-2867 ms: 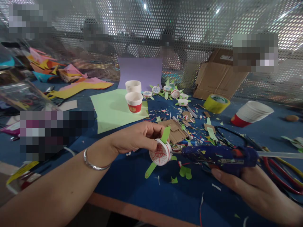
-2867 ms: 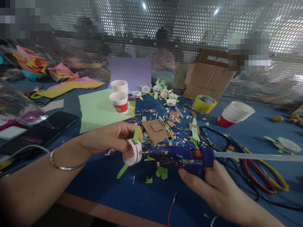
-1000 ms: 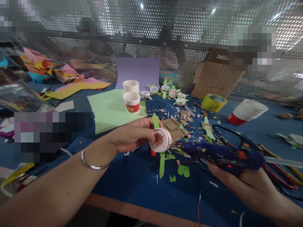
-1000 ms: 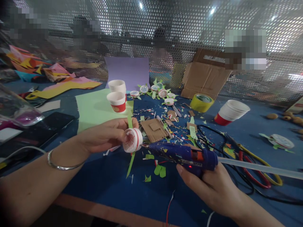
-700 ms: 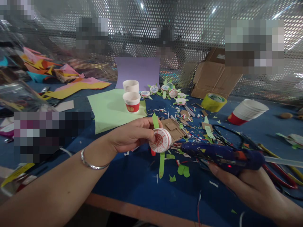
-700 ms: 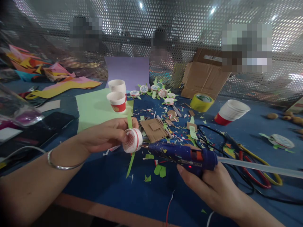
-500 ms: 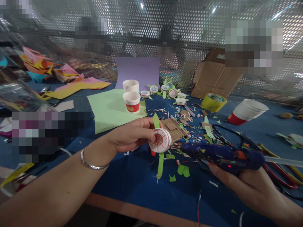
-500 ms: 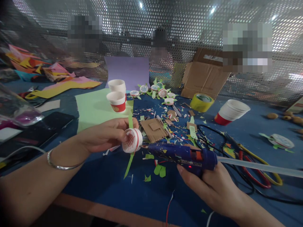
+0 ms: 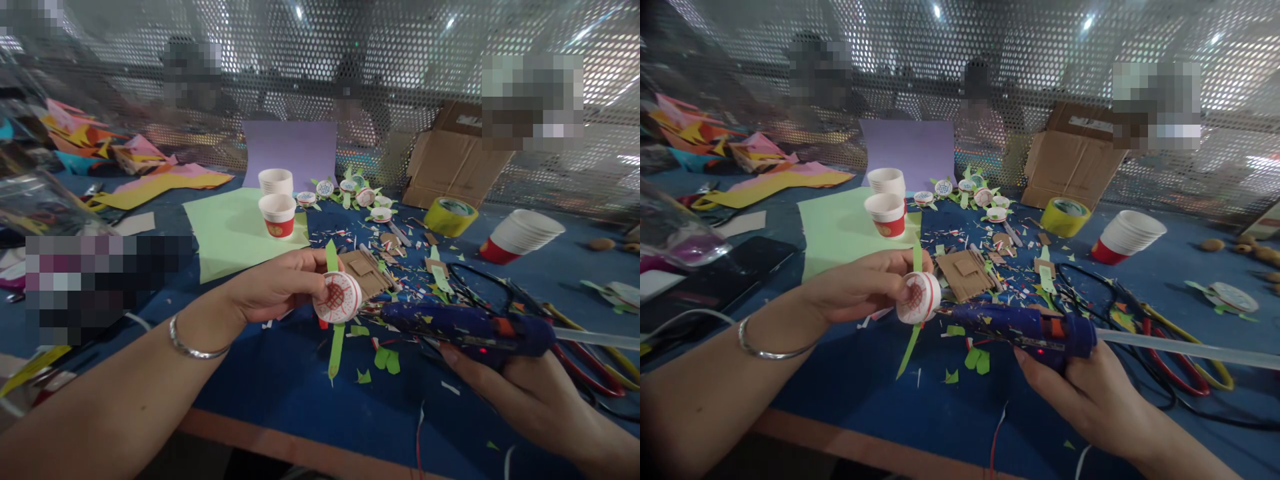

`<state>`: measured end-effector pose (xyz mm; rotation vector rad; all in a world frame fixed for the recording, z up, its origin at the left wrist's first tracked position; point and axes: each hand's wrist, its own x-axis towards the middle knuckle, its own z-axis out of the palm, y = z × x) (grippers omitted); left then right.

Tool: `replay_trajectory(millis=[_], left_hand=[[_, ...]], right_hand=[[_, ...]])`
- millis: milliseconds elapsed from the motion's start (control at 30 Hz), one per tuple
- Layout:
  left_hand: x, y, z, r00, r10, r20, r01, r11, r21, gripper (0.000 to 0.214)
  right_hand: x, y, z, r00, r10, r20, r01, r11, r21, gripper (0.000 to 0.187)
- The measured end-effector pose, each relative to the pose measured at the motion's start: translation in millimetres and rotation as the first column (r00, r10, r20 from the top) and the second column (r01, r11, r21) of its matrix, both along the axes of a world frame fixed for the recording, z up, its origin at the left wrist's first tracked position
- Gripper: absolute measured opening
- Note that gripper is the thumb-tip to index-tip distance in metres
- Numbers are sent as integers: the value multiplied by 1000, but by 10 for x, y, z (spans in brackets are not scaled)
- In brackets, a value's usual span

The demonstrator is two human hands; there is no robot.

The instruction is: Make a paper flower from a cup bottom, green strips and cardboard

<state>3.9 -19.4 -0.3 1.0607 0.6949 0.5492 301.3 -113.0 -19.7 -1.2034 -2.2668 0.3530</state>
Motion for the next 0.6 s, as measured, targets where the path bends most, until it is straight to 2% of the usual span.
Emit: replay_trajectory(millis=[267,433,500,600], left_hand=[[-5,1,-7,1000,7,-4,-6,1000,11,24],[-7,9,-21,999,43,10,-43,998,35,23],[-5,11,-20,997,77,26,-78,996,47,24],[1,18,-5,984,155,89,-160,986,53,26]], right_hand=[[15,2,-35,1000,-25,3,25,1000,3,28],[-21,23,-32,997,-75,7,75,996,56,30],[-38,44,-14,992,-126,-19,127,992,19,29],[-33,97,17,976,-210,-50,202,971,-130,31]])
